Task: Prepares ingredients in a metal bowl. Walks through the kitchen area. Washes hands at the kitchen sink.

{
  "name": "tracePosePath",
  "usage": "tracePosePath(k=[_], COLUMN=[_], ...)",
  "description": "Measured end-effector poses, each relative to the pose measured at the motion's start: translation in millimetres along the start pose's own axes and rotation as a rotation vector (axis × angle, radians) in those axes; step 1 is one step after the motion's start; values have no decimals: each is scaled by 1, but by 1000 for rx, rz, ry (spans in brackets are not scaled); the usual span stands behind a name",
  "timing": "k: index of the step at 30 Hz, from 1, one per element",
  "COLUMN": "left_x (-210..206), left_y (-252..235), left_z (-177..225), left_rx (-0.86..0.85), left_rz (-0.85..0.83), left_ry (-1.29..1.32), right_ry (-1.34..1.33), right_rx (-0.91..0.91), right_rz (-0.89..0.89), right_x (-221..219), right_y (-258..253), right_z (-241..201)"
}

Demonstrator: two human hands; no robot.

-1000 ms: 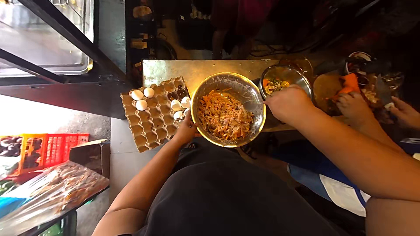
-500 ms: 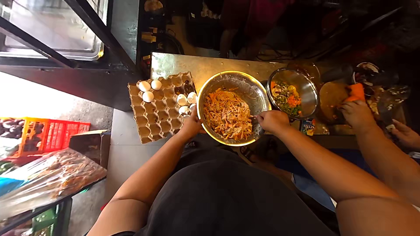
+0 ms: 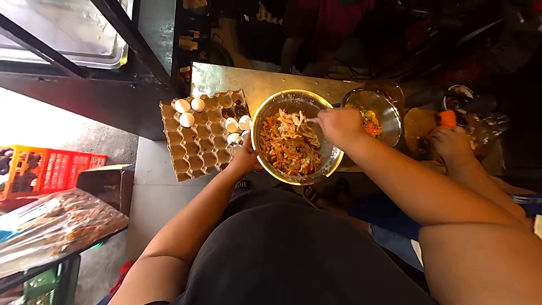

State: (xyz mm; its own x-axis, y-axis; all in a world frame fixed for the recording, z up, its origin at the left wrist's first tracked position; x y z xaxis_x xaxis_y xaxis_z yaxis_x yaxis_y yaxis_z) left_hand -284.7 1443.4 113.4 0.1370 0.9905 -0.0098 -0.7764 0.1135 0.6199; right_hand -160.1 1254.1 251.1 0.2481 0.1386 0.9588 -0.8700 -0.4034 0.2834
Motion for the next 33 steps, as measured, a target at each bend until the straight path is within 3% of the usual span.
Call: tracePosePath(k=[6,13,18,22,27,30,33], left_x=[4,2,0,0,-2,-3,-3], left_y=[5,5,7,6,3,4,5], left_z=[-4,-8,-4,-4,-7,-6,-6], left_rx=[14,24,38,61,54,49,41], left_rz=[76,112,92,63,39,42,44], left_ry=[98,216,179,126,139,138,122], right_ry=[282,236,-77,-336,-491,-245,4], right_rx=[120,124,-235,-430,-371,-350,-335], right_rz=[-160,-380,-444,-543,-394,-343,-306], right_x=[-44,-69,-105,-119,-88,-35,-23], right_y=[-54,23,76,77,50,27,-2], right_z=[3,53,51,49,79,62,36])
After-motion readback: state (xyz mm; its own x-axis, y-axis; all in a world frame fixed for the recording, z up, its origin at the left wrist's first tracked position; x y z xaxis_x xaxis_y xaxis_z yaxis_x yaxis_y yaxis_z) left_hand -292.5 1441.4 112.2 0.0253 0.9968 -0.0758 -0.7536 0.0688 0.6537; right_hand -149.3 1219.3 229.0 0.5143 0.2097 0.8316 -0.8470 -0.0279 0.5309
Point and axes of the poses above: each hand's wrist, its own y-axis away from the middle knuckle, its own x-axis out of the back of the hand, z = x × y, the point moved 10 cm from there along -y, towards the middle knuckle, and after that the axes turned 9 degrees about -y, right-handed, at the moved point
